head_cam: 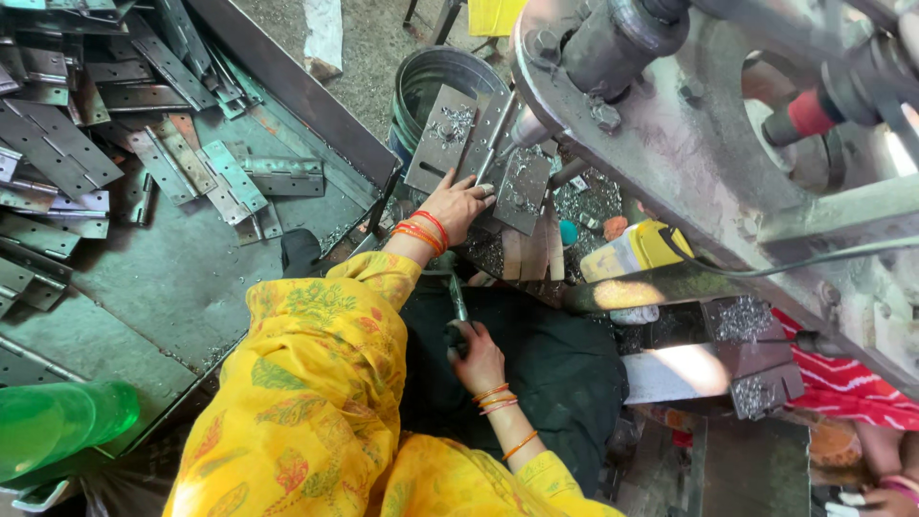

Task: The person operates a drill press to process rectangular metal pieces. They pick up each piece from a bin, position it under the drill, activate the machine, and then place the processed piece aside. The person repeats this cycle for multiple pieces throughout the clip.

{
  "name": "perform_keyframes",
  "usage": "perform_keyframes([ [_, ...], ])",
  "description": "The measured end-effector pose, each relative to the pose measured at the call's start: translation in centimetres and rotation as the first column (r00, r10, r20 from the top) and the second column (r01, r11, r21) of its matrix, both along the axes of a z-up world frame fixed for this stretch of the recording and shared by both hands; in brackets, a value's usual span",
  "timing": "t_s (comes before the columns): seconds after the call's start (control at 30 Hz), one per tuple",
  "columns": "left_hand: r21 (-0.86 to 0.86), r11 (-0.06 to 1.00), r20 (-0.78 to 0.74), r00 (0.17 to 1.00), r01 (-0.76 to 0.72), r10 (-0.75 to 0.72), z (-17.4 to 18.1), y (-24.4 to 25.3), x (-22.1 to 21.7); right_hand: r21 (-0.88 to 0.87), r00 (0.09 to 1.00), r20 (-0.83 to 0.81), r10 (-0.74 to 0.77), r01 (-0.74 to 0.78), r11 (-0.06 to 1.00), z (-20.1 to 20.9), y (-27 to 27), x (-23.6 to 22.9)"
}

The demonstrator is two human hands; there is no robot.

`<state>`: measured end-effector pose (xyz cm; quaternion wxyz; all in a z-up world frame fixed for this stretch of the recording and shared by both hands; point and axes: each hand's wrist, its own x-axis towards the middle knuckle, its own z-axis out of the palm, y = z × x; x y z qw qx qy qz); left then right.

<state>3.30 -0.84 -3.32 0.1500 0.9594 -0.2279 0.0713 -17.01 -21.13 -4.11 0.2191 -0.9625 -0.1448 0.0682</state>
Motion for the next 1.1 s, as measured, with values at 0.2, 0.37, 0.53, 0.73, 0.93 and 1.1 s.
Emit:
perform_keyframes([
  [0.2,-0.037,0.992,0.164,0.978,-0.124,0.128,1.8,-0.1,-2.0,-0.035,0.998,-0.043,0.037,-0.039,0.999,0.0,-0.5,0.7],
  [0.37,0.064,0.957,0.056,0.958,-0.284,0.281,2.6,0.3,-3.1,-0.165,0.986,-0.052,0.157,-0.164,0.973,4.6,-0.4,3.5],
  [0.53,-0.003,0.932,0.128,0.924,-0.362,0.360,3.1,-0.5,-1.1,-0.235,0.984,-0.065,0.163,-0.174,0.956,7.4,0.1,6.1],
  [0.73,0.033,0.924,0.149,0.916,-0.380,0.372,1.8,-1.4,0.5,-0.113,0.996,-0.075,0.037,-0.046,0.993,2.5,0.5,1.3],
  [0.93,-0.016,0.926,0.221,0.902,-0.376,0.370,1.4,-1.3,-1.0,-0.057,0.993,-0.113,0.012,-0.019,0.998,0.0,-0.5,0.6],
  [1.1,0.022,0.936,0.108,0.932,-0.351,0.347,1.4,-1.0,-0.9,-0.172,0.987,-0.073,0.140,-0.151,0.973,4.6,0.0,3.5],
])
